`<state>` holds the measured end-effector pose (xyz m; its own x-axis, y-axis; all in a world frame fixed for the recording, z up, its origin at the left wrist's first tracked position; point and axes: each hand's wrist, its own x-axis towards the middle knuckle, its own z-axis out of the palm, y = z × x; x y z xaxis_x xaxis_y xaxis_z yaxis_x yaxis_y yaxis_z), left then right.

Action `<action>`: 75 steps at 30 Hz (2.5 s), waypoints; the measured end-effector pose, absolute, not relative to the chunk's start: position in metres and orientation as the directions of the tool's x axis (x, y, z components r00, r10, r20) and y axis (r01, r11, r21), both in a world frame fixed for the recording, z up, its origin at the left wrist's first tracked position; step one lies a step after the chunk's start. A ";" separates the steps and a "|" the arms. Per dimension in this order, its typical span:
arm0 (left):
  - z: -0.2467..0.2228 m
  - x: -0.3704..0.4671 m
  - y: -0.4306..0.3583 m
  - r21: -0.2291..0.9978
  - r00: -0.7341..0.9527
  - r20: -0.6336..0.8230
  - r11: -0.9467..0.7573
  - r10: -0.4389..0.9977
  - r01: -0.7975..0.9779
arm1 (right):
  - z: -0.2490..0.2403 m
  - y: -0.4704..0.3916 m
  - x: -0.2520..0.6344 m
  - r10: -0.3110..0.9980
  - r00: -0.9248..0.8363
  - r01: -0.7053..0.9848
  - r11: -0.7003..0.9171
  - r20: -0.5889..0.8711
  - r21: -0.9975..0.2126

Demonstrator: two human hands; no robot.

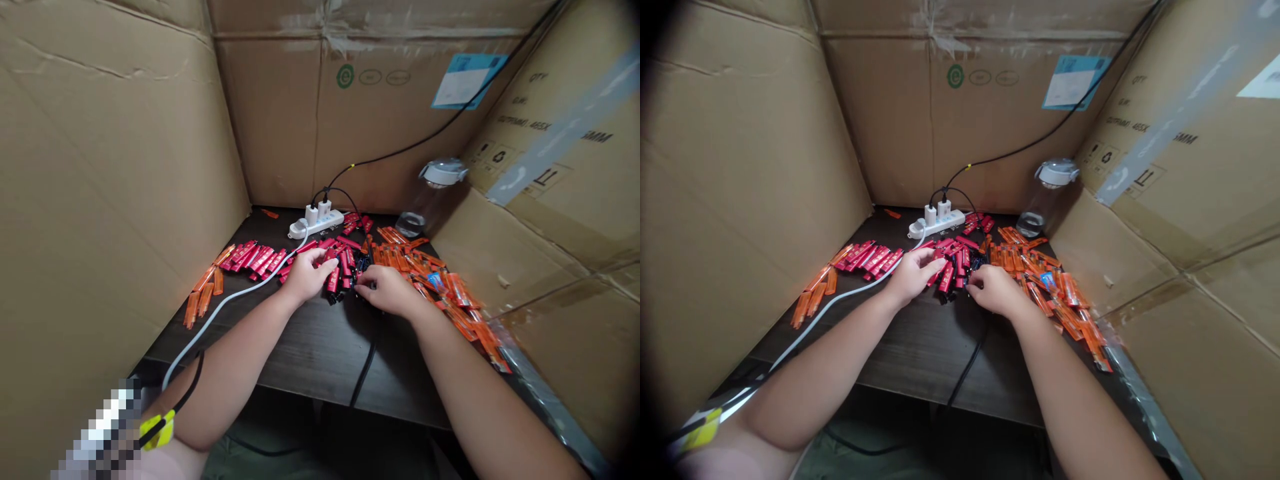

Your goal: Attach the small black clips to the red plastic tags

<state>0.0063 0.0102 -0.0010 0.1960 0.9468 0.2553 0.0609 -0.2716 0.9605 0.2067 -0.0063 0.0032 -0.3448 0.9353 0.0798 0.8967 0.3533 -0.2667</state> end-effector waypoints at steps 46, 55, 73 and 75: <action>0.003 0.009 0.006 0.954 0.249 0.228 -0.267 0.941 0.137 | 0.000 -0.009 0.193 0.995 -0.095 0.751 0.099 0.041 -0.653; -0.008 0.024 -0.001 0.995 0.288 0.087 -0.072 0.954 -0.063 | -0.006 -0.006 0.178 0.996 0.068 0.198 0.036 0.050 -0.980; -0.001 0.019 -0.004 0.972 0.437 -0.011 0.112 0.900 -0.206 | -0.004 -0.020 0.161 0.980 0.052 -0.144 0.199 0.193 -0.969; 0.000 0.018 -0.005 0.969 0.440 -0.025 0.129 0.898 -0.210 | -0.003 -0.020 0.162 0.975 0.064 -0.117 0.218 0.212 -0.969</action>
<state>0.0183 -0.0047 0.0001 0.4403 0.8975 -0.0246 -0.2097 0.1294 0.9692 0.1615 -0.0203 -0.0030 0.0644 0.9752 0.2120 -0.1174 0.2183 -0.9688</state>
